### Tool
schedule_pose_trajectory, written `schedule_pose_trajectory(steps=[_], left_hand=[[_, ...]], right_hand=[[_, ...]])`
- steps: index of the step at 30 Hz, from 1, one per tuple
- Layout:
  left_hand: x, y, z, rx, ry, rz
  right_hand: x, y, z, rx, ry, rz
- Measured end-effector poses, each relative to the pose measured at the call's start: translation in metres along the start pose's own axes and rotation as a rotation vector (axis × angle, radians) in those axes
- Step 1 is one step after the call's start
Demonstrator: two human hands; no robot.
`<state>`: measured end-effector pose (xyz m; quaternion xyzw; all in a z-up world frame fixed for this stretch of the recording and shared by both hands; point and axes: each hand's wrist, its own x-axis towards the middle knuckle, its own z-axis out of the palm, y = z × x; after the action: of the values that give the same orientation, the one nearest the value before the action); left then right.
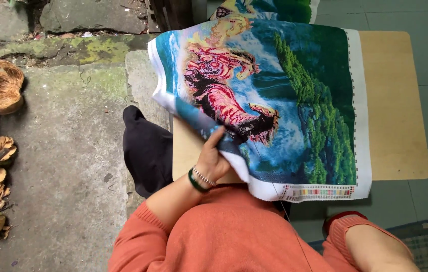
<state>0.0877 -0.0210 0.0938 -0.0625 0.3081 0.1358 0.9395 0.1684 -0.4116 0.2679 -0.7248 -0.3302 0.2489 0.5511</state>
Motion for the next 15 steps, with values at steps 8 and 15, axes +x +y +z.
schedule_pose_trajectory(steps=[8, 15], left_hand=[[0.125, -0.023, -0.089, 0.263, -0.061, -0.030], [0.086, -0.033, -0.074, 0.383, -0.008, 0.127]], right_hand=[[0.091, 0.070, 0.102, -0.022, 0.155, -0.312], [0.129, 0.165, 0.175, -0.019, 0.253, -0.407]])
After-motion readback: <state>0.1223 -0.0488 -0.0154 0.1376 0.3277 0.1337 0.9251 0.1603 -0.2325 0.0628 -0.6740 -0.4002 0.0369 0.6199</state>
